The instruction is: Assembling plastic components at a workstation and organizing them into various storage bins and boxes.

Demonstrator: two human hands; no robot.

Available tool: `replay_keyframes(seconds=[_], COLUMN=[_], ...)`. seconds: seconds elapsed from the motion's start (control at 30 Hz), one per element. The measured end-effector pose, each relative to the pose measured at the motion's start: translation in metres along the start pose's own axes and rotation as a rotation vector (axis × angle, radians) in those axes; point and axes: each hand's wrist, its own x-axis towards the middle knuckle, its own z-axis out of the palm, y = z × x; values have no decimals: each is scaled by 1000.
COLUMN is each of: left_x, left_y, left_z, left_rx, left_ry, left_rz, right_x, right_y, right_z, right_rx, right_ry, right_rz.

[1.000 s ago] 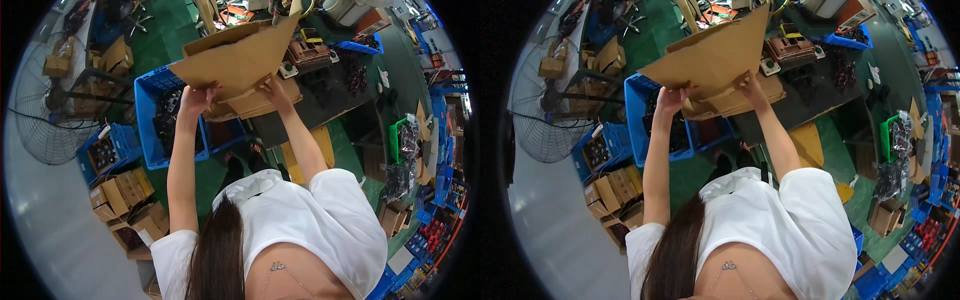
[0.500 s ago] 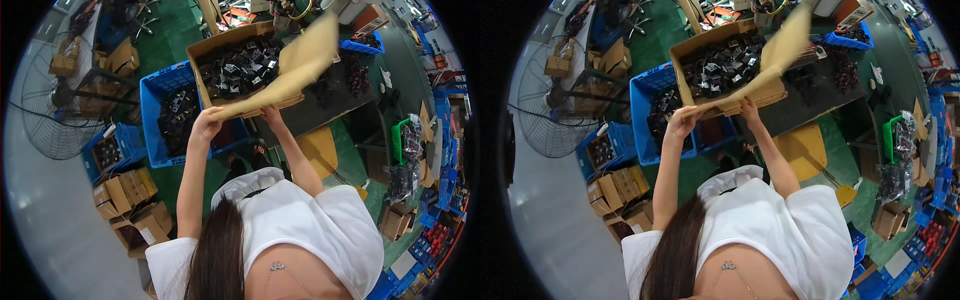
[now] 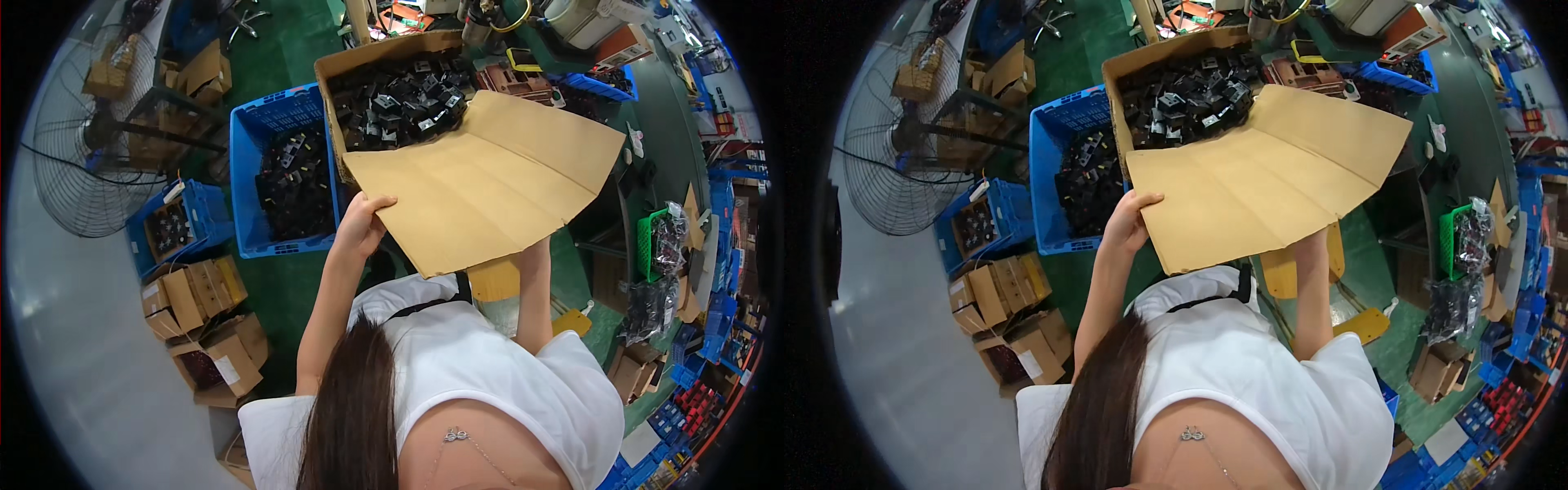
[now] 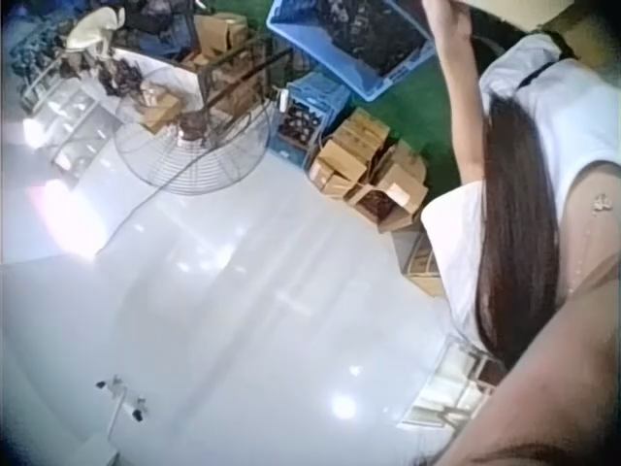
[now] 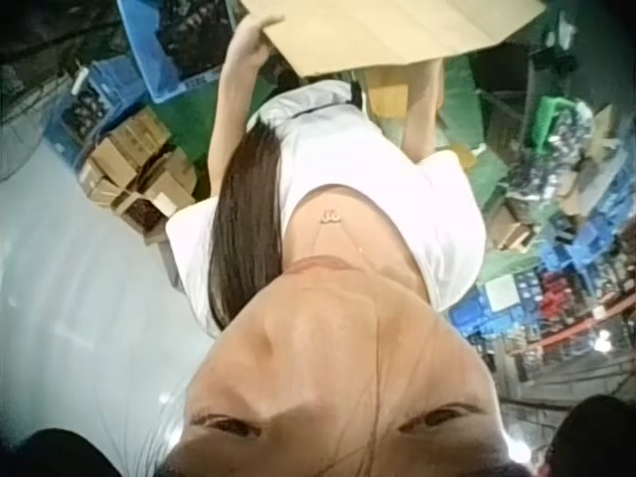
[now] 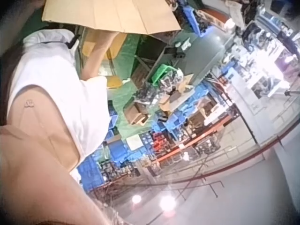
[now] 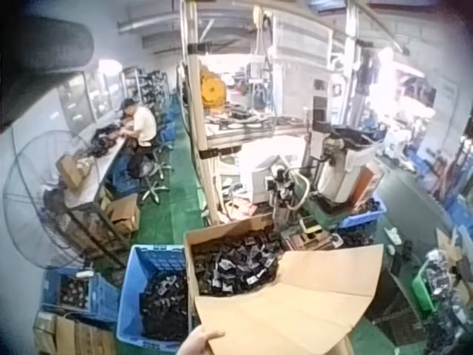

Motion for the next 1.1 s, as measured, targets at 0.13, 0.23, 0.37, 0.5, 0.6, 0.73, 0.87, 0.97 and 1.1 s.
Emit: replay_keyframes(seconds=[0.13, 0.23, 0.37, 0.5, 0.6, 0.73, 0.87, 0.97, 1.1], left_x=[-8, -12, -14, -29, -50, -84, -132, -173, -223], left_y=[-11, -15, -11, -3, 15, 49, 67, 64, 7], left_z=[4, 3, -2, 7, 19, 7, -26, -32, -58], left_rx=[-87, -74, -54, -133, -157, -175, -144, -190, -459], left_ry=[36, 13, -8, -105, -126, -35, 250, 414, 660], left_rz=[34, 31, 42, -52, 9, 249, 540, 667, 815], right_x=[-5, -16, -25, -29, -29, -28, -22, -4, 0], right_y=[-13, -13, -10, -15, -22, -23, -11, 0, 76], right_z=[29, 38, 51, 70, 88, 108, 121, 143, 171], right_rx=[-162, -71, -104, -85, -145, -238, -348, -122, -205], right_ry=[67, 163, 256, 296, 350, 326, 164, 43, -266], right_rz=[-92, -56, -114, -160, -207, -171, 21, 286, 684])
